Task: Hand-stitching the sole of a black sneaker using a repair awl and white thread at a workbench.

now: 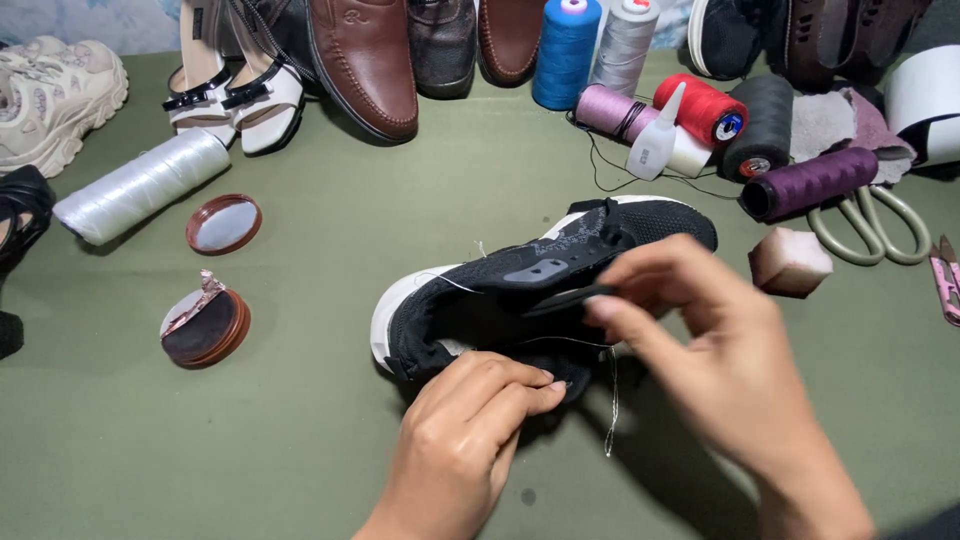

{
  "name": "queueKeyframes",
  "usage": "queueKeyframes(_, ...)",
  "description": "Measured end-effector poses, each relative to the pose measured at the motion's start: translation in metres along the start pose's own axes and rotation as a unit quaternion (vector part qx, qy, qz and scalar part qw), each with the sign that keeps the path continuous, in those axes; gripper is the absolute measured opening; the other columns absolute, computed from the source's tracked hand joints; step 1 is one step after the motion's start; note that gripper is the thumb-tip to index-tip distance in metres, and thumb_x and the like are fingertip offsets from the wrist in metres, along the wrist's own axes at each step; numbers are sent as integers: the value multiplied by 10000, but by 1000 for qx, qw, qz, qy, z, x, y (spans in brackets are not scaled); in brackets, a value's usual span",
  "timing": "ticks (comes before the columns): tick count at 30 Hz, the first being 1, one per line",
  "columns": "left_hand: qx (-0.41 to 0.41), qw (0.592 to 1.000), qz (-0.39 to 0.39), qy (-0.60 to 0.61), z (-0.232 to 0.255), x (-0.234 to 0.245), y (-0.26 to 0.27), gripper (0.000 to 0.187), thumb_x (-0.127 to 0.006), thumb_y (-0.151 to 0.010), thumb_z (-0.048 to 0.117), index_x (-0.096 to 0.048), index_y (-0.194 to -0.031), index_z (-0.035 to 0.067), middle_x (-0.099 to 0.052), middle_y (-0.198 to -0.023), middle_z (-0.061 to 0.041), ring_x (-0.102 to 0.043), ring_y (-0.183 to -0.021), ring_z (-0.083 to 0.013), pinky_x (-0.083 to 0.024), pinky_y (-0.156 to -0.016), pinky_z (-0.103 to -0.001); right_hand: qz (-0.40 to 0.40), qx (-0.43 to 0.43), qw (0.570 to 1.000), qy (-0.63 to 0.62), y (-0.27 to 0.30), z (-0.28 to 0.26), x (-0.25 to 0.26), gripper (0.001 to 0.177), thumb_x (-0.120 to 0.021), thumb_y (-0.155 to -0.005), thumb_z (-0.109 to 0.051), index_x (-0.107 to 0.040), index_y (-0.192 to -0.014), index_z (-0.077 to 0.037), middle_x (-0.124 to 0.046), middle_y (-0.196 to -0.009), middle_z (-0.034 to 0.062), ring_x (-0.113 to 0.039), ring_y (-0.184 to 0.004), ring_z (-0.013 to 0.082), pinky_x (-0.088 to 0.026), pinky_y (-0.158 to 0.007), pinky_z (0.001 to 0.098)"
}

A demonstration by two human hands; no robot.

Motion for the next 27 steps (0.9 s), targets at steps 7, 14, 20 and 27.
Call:
queueKeyframes(7,-7,1000,15,-12,2,0,0,142,-592,-939,-109,-694,-954,-11,-694,-961,-113,-649,-848,-276,-536,-730,-342,58,-79,990,-106,-5,56,65,99,-728,-955,-70,-633,-955,-45,-612,-839,30,-506,-772,85,-384,-727,221)
queueKeyframes(14,34,999,-24,-19,2,-3,-3,60,-629,-942,-69,-622,-897,-30,-672,-1012,-159,-648,-925,-289,-546,-817,-351,34,-105,991,81,-39,94,72,327,-869,-818,-30,-577,-956,-80,-533,-727,53,-479,-658,118,-344,-617,244)
queueKeyframes(20,143,988,-34,-52,-37,-1,-42,266,-776,-883,181,-547,-943,61,-664,-1276,-182,-667,-1142,-328,-493,-929,-410,148,11,957,247,-42,72,32,307,-801,-856,-66,-620,-1103,-100,-688,-1110,83,-653,-1019,254,-465,-900,423)
queueKeyframes(27,442,817,-366,-56,-78,-22,-88,453,-598,-859,616,-661,-1076,224,-734,-1123,32,-661,-1069,-178,-463,-877,-323,317,-36,946,57,29,33,34,274,-670,-998,15,-603,-1253,-60,-540,-1063,116,-532,-773,143,-461,-762,286)
Point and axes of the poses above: each hand's wrist, its own y-axis away from the middle knuckle, its own x-axis out of the back of the hand, z = x × y, the point moved 6 cm from there along -y, towards the middle knuckle
